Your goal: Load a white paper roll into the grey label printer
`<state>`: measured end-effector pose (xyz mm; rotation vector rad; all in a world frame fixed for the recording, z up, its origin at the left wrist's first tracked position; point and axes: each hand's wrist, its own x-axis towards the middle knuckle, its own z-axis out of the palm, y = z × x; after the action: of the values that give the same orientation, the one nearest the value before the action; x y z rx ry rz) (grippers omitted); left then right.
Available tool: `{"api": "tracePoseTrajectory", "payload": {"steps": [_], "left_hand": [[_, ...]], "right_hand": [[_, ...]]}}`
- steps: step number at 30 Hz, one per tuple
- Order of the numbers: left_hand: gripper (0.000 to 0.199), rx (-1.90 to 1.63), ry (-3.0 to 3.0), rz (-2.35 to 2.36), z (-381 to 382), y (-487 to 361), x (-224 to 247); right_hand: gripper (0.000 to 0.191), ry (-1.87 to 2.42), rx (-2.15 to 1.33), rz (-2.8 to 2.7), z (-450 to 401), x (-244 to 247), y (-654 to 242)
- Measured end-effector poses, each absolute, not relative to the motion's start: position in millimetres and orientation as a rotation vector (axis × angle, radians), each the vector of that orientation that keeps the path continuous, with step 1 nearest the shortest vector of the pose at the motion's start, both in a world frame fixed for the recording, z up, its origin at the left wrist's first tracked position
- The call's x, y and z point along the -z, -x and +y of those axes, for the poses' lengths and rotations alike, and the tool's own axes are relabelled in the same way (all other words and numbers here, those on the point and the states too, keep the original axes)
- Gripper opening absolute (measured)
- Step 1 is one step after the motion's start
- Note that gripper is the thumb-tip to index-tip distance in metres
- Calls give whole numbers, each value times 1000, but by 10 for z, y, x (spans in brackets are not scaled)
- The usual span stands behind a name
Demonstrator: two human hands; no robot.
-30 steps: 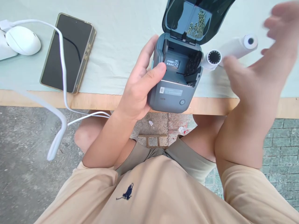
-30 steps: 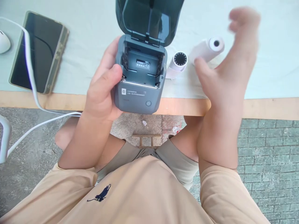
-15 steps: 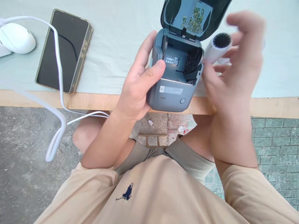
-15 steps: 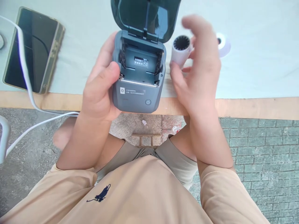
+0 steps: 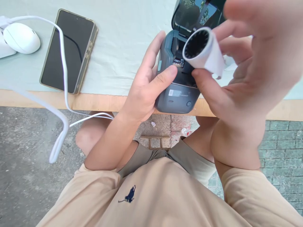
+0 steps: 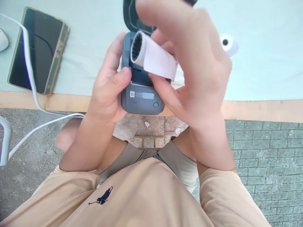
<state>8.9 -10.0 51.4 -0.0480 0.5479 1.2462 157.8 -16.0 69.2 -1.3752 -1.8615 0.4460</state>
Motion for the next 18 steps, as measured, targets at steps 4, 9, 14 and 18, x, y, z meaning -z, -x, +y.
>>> {"api": "tracePoseTrajectory", "payload": {"steps": [4,9,14,18], "left_hand": [[39,-1218,-640,529,-111,-56,-364],[59,-1083,-1028,715,-147,31,-363],[57,-1167,-887,666,-109,11,-295],[68,-1193,-944,587,-68,-8,-165]], "right_hand": [[21,1330,-215,-2207,-108,-755,-1622],[6,1192,-93,-2189,-104,-731,-1641],[8,1003,-126,-2261,-175,-733,-1598],[11,912,-314,-2199,-175,-681,-1612]]}}
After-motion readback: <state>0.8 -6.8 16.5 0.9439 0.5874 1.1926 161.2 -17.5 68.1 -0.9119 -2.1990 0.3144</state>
